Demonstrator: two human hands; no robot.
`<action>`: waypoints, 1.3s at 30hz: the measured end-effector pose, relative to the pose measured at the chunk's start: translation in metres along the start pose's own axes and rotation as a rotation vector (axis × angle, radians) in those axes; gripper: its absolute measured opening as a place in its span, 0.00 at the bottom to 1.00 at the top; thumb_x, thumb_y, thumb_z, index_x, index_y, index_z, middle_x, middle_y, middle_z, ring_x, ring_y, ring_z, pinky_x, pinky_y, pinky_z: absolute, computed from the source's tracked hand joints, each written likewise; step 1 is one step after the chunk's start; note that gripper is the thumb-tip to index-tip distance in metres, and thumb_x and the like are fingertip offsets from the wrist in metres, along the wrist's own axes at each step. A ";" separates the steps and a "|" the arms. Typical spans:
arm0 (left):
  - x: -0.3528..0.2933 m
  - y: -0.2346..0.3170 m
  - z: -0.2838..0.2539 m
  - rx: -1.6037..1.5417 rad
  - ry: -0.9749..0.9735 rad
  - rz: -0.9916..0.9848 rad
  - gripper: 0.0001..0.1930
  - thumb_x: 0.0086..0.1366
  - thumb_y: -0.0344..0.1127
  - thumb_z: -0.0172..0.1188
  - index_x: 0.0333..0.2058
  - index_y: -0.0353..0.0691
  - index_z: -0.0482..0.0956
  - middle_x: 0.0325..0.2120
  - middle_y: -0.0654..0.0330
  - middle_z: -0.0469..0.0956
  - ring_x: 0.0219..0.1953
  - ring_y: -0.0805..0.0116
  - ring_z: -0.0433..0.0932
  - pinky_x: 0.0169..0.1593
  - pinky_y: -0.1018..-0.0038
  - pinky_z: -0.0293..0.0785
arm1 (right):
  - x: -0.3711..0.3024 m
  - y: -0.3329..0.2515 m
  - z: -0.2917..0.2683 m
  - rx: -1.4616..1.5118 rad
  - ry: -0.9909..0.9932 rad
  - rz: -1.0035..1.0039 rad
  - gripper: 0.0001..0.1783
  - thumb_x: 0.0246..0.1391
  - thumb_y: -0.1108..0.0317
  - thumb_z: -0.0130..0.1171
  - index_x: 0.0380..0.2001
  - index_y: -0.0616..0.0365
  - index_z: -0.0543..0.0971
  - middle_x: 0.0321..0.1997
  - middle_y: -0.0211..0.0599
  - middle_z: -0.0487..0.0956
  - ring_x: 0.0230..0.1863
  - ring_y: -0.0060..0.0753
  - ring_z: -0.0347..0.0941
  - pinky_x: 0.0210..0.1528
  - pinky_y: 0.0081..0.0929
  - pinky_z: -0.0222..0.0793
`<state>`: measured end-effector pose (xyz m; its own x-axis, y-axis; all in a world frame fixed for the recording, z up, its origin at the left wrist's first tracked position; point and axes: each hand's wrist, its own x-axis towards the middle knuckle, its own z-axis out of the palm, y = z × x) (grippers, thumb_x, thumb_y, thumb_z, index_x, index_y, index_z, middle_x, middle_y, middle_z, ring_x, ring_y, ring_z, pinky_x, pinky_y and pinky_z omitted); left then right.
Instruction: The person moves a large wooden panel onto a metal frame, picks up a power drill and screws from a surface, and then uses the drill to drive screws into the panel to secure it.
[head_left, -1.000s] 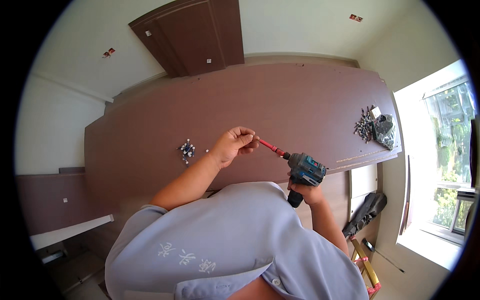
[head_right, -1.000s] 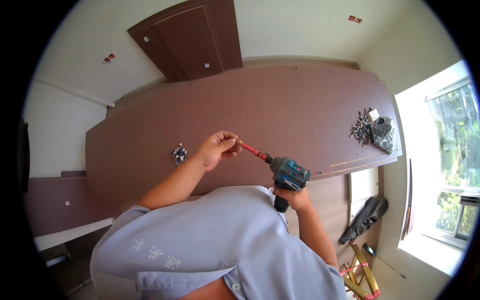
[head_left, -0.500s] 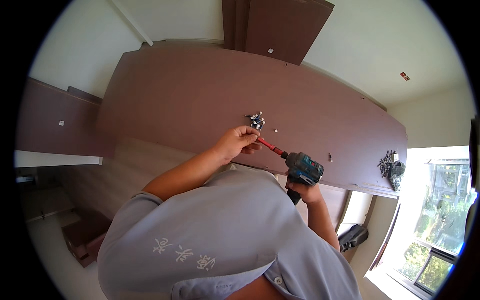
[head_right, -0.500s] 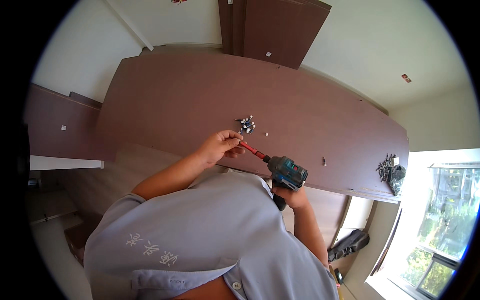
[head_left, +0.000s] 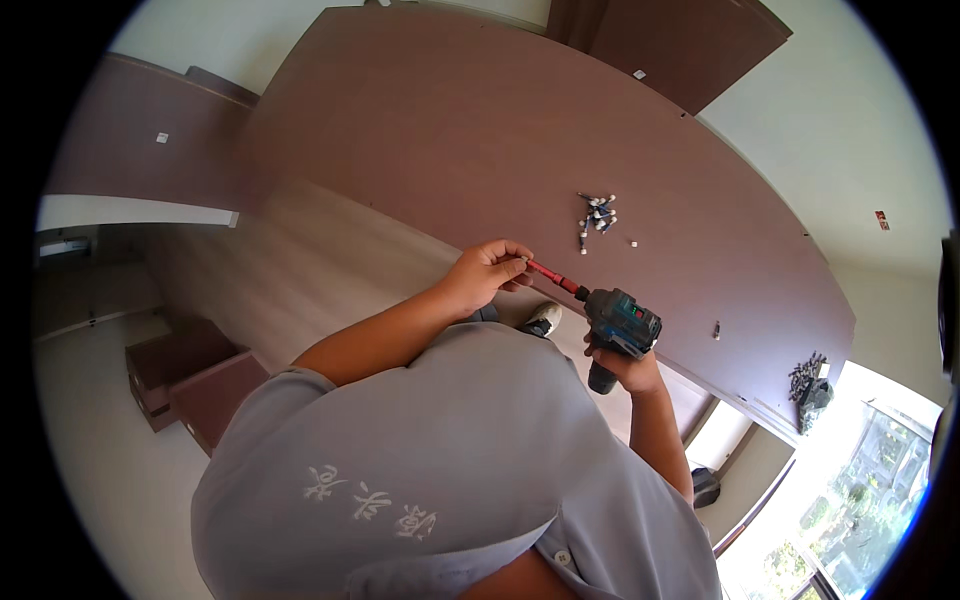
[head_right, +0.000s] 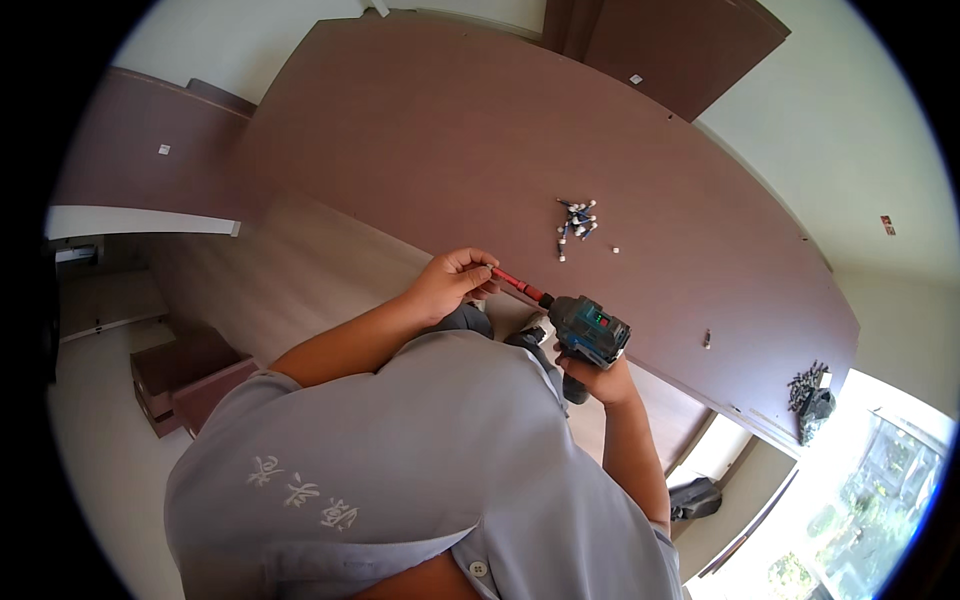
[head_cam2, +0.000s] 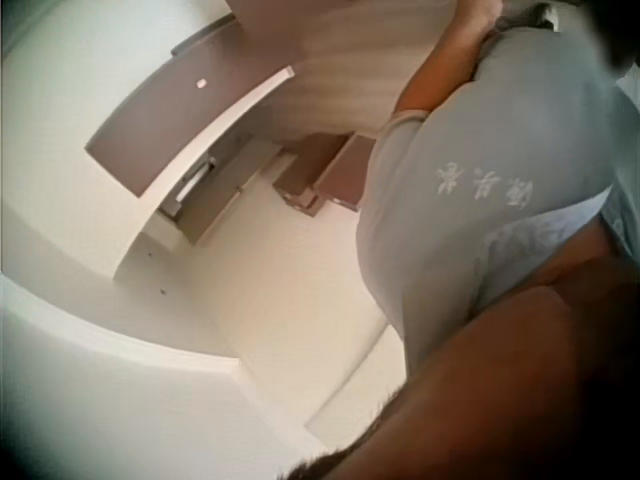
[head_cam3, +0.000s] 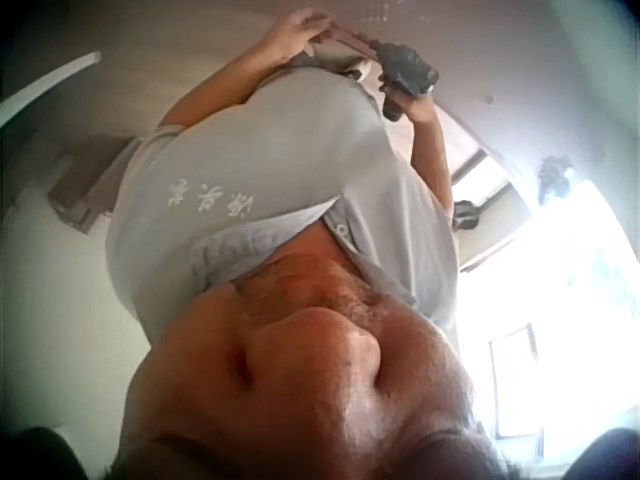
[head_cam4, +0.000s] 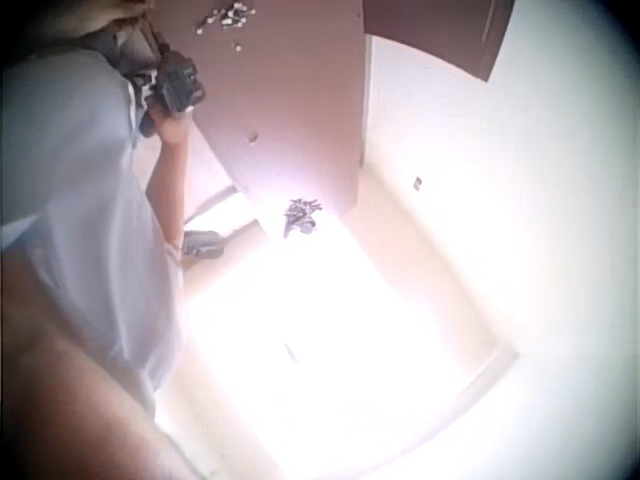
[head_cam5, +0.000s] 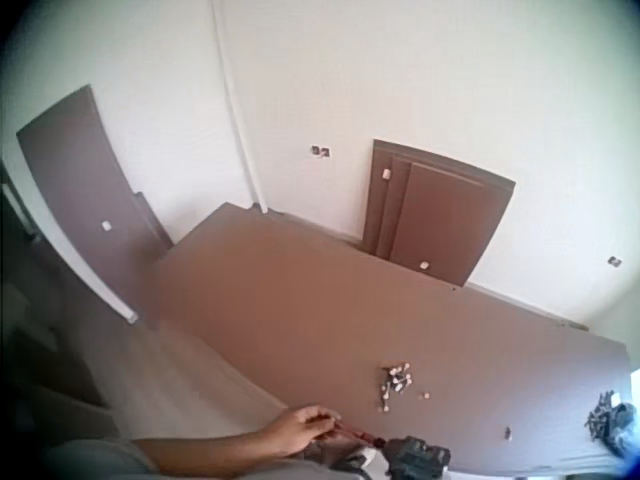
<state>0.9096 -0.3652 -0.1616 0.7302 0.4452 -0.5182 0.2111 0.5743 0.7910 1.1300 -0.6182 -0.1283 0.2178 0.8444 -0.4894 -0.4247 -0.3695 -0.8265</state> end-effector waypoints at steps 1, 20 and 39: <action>-0.003 -0.005 -0.012 0.020 0.017 -0.017 0.09 0.79 0.35 0.58 0.53 0.42 0.81 0.46 0.61 0.85 0.46 0.71 0.85 0.48 0.72 0.83 | 0.003 -0.007 0.010 -0.016 0.007 -0.016 0.30 0.49 0.81 0.64 0.58 0.63 0.78 0.47 0.40 0.85 0.44 0.34 0.83 0.51 0.38 0.80; -0.134 -0.076 -0.469 0.354 0.472 -0.176 0.19 0.72 0.41 0.63 0.57 0.38 0.80 0.40 0.60 0.83 0.37 0.72 0.82 0.35 0.73 0.76 | 0.232 -0.006 0.334 -0.908 0.168 0.157 0.18 0.46 0.65 0.70 0.41 0.63 0.86 0.35 0.44 0.88 0.36 0.40 0.86 0.44 0.37 0.80; -0.124 -0.125 -0.456 0.009 0.445 -0.136 0.16 0.73 0.38 0.63 0.53 0.34 0.82 0.38 0.59 0.84 0.37 0.72 0.81 0.45 0.71 0.79 | 0.314 -0.074 0.423 -1.661 0.040 0.390 0.22 0.49 0.57 0.69 0.46 0.57 0.86 0.49 0.48 0.87 0.52 0.54 0.83 0.54 0.44 0.79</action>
<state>0.4964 -0.1787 -0.3454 0.3459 0.6186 -0.7054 0.2926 0.6432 0.7076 0.8582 -0.1619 -0.1033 0.3621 0.6129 -0.7023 0.8441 -0.5352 -0.0319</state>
